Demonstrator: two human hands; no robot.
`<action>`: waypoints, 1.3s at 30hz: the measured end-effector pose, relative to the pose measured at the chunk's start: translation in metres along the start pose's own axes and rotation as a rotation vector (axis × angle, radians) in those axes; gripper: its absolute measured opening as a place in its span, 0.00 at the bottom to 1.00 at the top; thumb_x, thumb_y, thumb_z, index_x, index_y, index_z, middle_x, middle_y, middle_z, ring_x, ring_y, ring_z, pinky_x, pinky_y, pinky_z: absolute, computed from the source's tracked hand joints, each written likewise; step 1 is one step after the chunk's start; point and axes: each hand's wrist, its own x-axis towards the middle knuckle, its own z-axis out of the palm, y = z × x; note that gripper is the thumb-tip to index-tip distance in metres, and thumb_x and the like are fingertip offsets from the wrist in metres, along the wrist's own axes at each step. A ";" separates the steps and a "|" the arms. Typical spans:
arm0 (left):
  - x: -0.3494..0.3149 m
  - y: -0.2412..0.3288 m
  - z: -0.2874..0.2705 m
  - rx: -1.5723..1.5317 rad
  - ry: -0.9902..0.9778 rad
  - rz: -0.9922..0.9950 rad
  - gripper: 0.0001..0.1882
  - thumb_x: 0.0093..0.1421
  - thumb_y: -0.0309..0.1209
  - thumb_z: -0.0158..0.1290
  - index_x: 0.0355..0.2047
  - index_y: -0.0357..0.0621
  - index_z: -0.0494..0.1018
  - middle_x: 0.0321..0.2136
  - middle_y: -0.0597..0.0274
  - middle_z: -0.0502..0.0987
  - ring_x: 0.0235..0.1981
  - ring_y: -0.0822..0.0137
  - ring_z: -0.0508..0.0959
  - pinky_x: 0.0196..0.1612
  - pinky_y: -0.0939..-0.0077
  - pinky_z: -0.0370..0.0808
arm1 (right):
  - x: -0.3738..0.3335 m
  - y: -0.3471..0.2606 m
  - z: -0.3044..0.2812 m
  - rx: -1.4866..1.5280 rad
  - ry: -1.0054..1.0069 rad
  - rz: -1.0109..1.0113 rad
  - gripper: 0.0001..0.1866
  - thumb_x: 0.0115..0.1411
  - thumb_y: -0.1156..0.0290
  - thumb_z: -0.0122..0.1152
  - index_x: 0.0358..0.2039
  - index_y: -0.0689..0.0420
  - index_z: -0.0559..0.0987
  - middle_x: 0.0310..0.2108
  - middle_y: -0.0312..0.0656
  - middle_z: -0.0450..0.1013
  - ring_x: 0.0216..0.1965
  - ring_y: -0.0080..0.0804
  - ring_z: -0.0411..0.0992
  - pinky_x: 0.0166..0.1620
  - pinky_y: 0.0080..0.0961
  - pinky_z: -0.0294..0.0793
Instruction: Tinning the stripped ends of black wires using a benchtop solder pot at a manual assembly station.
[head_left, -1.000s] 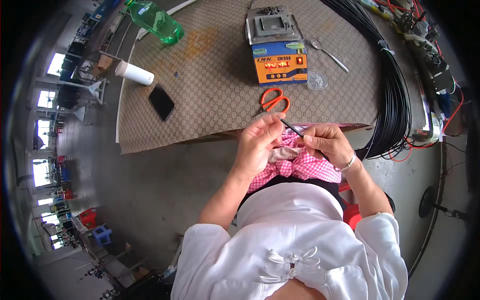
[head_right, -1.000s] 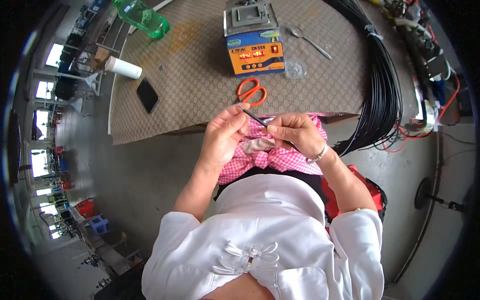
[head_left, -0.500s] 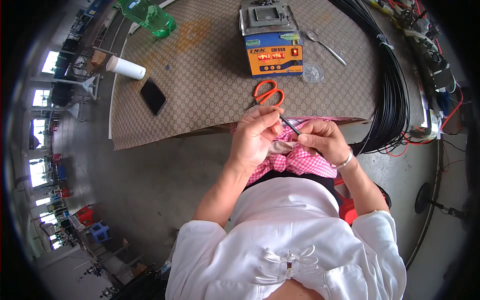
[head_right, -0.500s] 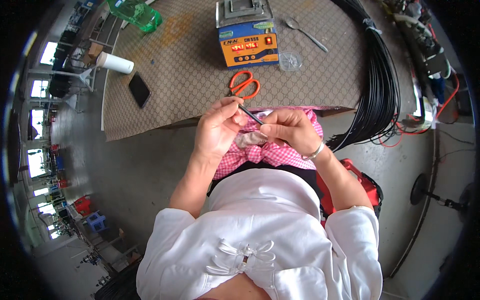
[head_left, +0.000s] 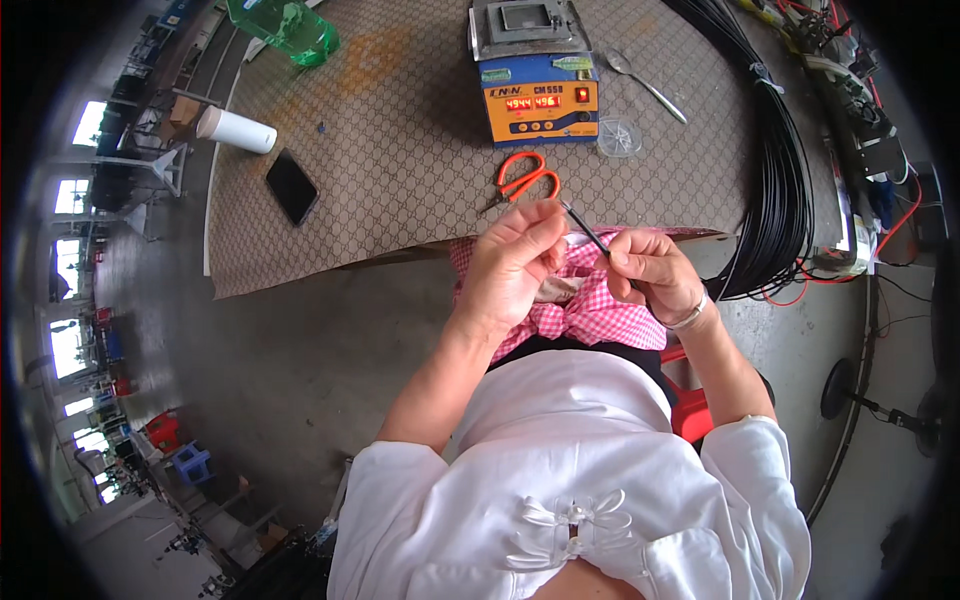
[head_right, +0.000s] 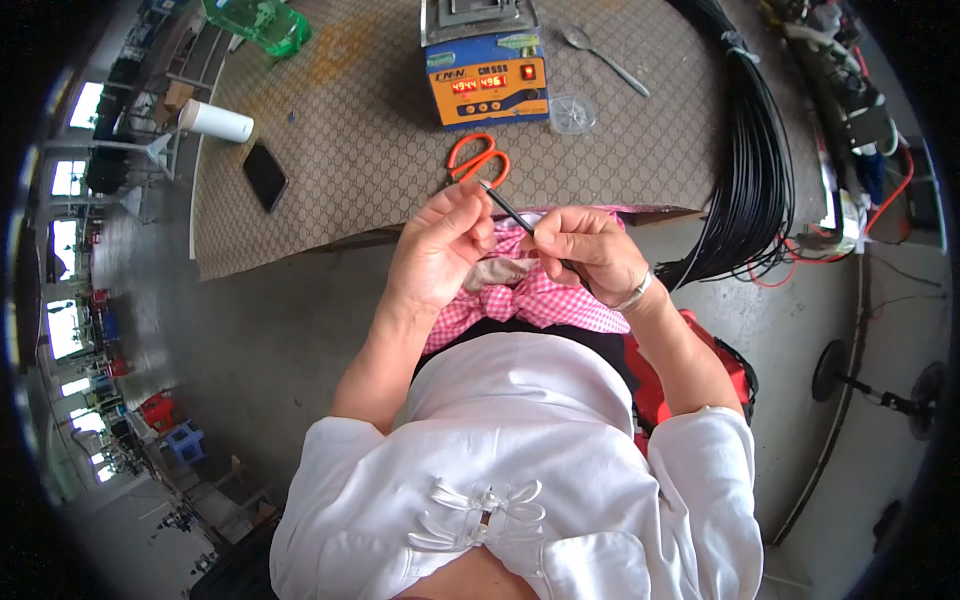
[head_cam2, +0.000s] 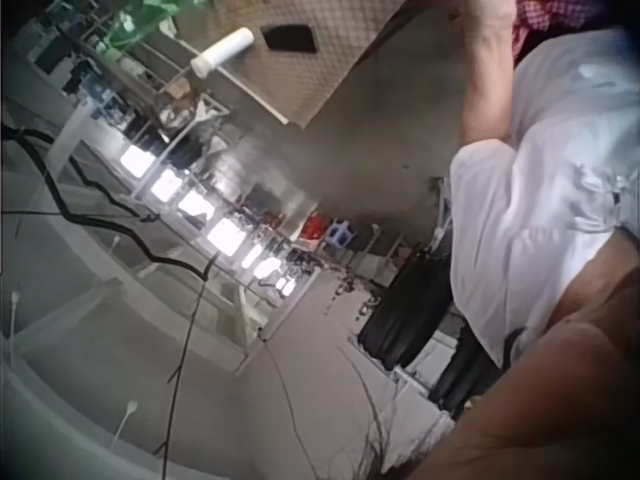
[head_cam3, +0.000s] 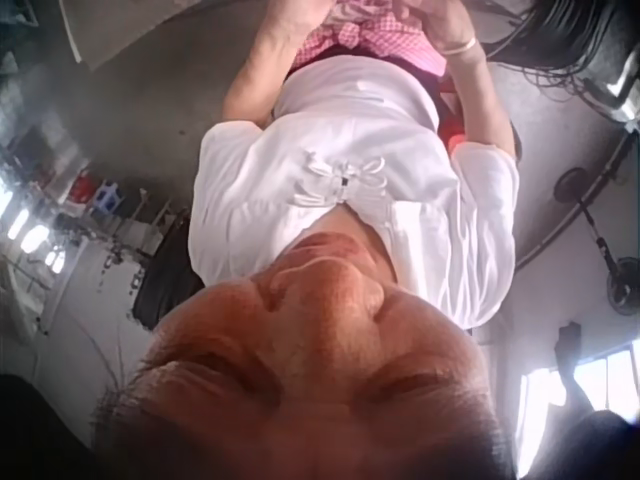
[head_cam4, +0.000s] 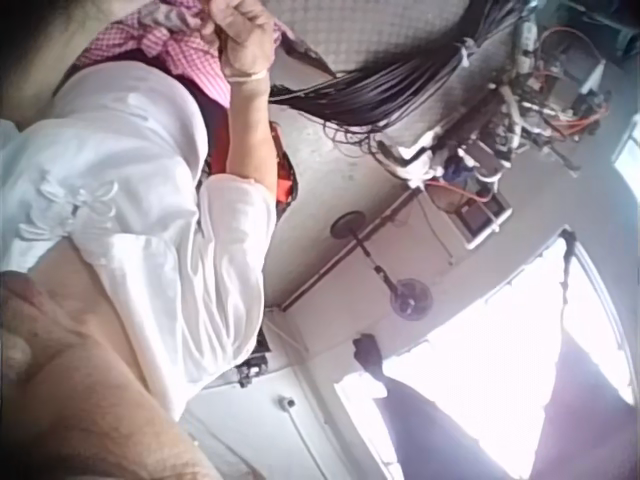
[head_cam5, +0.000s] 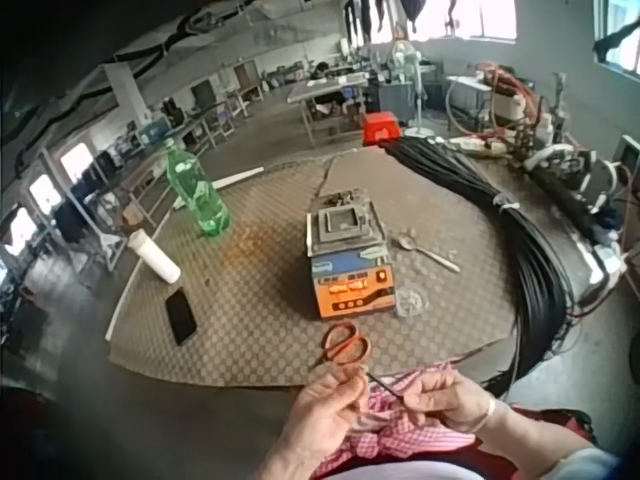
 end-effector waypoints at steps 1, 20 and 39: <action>-0.001 -0.002 0.001 0.029 0.009 0.009 0.07 0.54 0.26 0.52 0.33 0.39 0.71 0.23 0.68 0.71 0.22 0.78 0.69 0.28 0.87 0.67 | 0.000 0.001 0.001 -0.023 0.003 0.004 0.10 0.55 0.68 0.54 0.28 0.63 0.73 0.14 0.36 0.67 0.13 0.18 0.59 0.15 0.13 0.53; -0.003 -0.027 0.002 -0.199 -0.120 -0.003 0.07 0.54 0.31 0.50 0.28 0.40 0.70 0.21 0.62 0.69 0.19 0.69 0.72 0.27 0.75 0.73 | 0.017 0.006 0.016 0.219 -0.189 0.049 0.08 0.56 0.69 0.53 0.30 0.61 0.74 0.20 0.37 0.69 0.17 0.22 0.63 0.19 0.15 0.60; -0.010 -0.007 0.000 0.475 0.097 0.226 0.05 0.52 0.20 0.51 0.31 0.38 0.71 0.27 0.64 0.74 0.28 0.77 0.73 0.35 0.84 0.70 | 0.016 0.012 0.020 -0.291 0.179 -0.251 0.03 0.49 0.80 0.59 0.23 0.61 0.74 0.21 0.34 0.71 0.20 0.15 0.66 0.22 0.11 0.64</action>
